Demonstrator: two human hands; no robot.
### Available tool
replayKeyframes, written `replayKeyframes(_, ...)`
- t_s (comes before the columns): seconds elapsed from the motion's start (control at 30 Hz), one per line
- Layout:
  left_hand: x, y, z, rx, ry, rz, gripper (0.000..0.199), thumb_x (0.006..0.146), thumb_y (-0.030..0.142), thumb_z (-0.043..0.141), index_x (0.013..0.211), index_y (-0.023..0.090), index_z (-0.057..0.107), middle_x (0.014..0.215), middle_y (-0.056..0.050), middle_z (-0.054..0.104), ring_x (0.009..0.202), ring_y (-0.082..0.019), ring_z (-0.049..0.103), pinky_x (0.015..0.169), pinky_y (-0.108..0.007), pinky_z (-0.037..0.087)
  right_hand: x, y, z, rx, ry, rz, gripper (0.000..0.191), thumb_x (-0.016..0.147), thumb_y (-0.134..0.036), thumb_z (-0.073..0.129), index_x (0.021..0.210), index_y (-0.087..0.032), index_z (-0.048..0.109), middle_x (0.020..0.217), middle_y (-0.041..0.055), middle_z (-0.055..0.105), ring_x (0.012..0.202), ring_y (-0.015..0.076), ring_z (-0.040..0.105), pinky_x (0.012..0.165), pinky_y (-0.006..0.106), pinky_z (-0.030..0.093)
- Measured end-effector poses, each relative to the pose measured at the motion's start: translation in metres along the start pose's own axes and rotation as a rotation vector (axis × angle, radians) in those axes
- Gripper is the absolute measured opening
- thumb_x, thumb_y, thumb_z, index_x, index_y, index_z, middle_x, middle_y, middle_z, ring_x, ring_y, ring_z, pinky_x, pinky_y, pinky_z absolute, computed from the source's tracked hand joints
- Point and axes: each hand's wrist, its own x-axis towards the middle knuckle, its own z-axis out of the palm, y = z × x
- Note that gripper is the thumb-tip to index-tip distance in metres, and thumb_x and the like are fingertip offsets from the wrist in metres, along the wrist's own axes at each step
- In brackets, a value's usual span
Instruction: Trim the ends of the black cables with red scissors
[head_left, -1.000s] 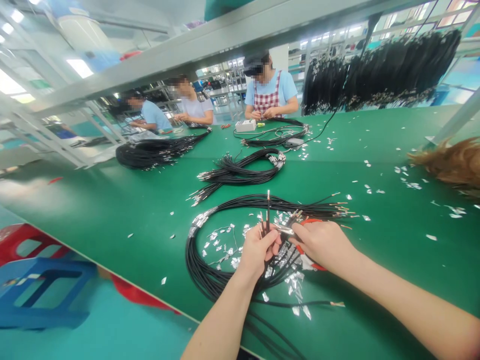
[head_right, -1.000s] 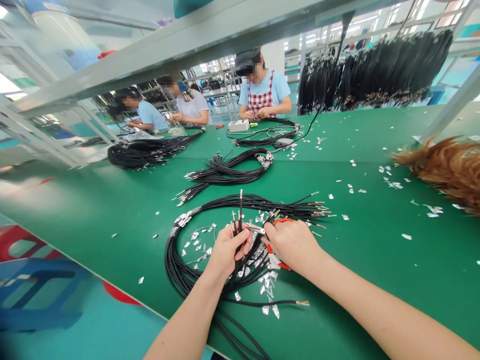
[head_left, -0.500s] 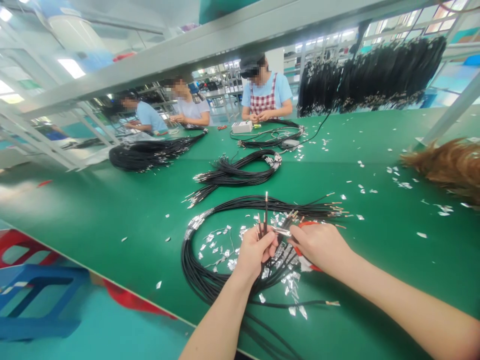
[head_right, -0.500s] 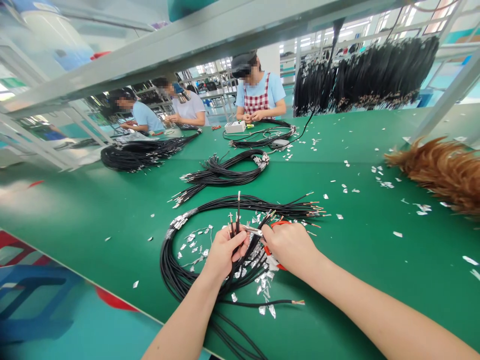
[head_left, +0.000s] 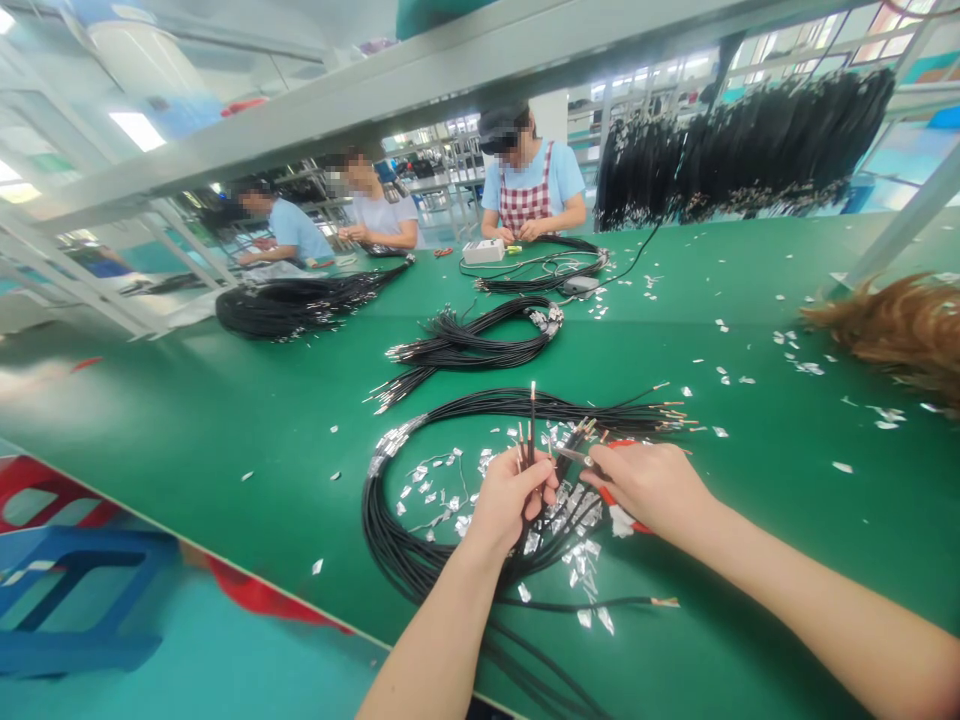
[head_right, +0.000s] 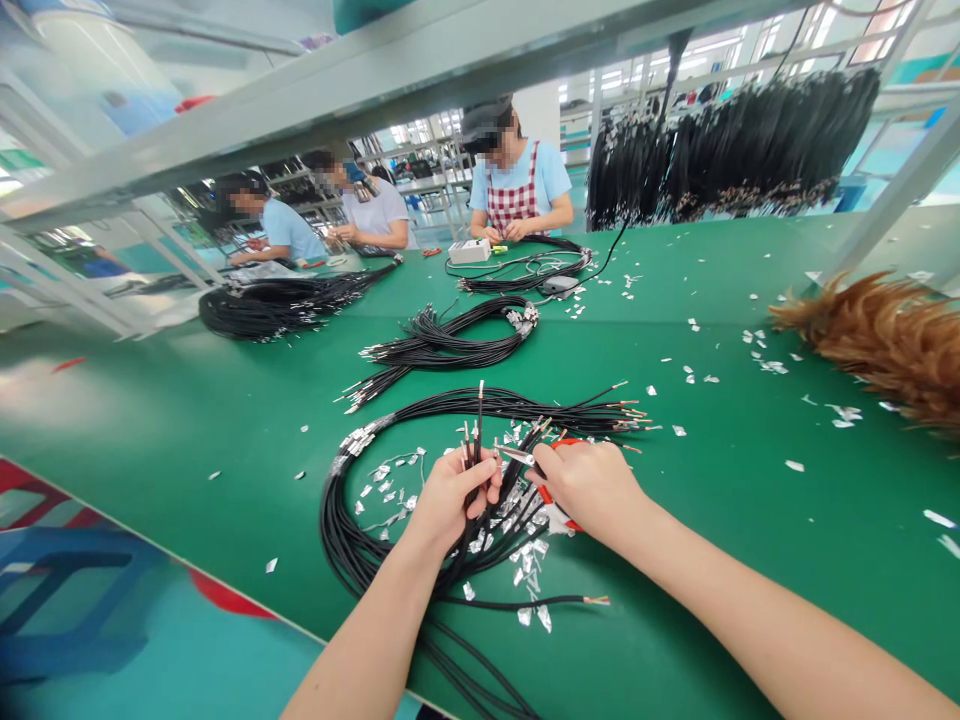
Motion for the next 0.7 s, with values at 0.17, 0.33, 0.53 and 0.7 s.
replayKeyframes(0.17, 0.000, 0.002, 0.002, -0.007, 0.030, -0.029, 0.021, 0.064, 0.027, 0.064, 0.075, 0.013, 0.052, 0.056, 0.000, 0.055, 0.039, -0.006, 0.046, 0.029, -0.015, 0.021, 0.003, 0.001, -0.004, -0.013, 0.036, -0.061, 0.028, 0.085, -0.034, 0.043, 0.067, -0.016, 0.054, 0.051, 0.0004, 0.051, 0.047, 0.0100, 0.042, 0.049, 0.027, 0.014)
replayKeyframes(0.33, -0.002, 0.005, 0.005, 0.025, 0.029, -0.029, 0.018, 0.065, 0.025, 0.063, 0.070, 0.013, 0.050, 0.049, 0.001, 0.055, 0.032, -0.003, 0.037, 0.029, -0.015, 0.018, 0.009, -0.002, -0.003, -0.057, 0.003, -0.095, 0.025, 0.086, -0.029, 0.042, 0.069, -0.015, 0.055, 0.053, 0.0019, 0.051, 0.050, 0.0112, 0.042, 0.051, 0.028, 0.016)
replayKeyframes(0.53, -0.003, 0.007, 0.006, 0.039, 0.037, -0.009, 0.017, 0.067, 0.025, 0.061, 0.067, 0.014, 0.049, 0.043, 0.002, 0.053, 0.029, -0.002, 0.032, 0.030, -0.016, 0.016, 0.010, -0.002, -0.005, -0.110, -0.021, -0.114, 0.024, 0.086, -0.025, 0.041, 0.069, -0.015, 0.055, 0.050, 0.0017, 0.051, 0.047, 0.0124, 0.041, 0.050, 0.029, 0.012)
replayKeyframes(0.7, -0.005, 0.006, 0.007, 0.056, 0.077, 0.015, 0.019, 0.065, 0.026, 0.063, 0.067, 0.015, 0.048, 0.041, 0.003, 0.052, 0.029, -0.002, 0.030, 0.031, -0.016, 0.015, 0.008, -0.005, -0.008, -0.096, -0.056, -0.094, 0.025, 0.086, -0.025, 0.040, 0.067, -0.016, 0.053, 0.049, 0.0013, 0.051, 0.043, 0.0118, 0.041, 0.049, 0.028, 0.009)
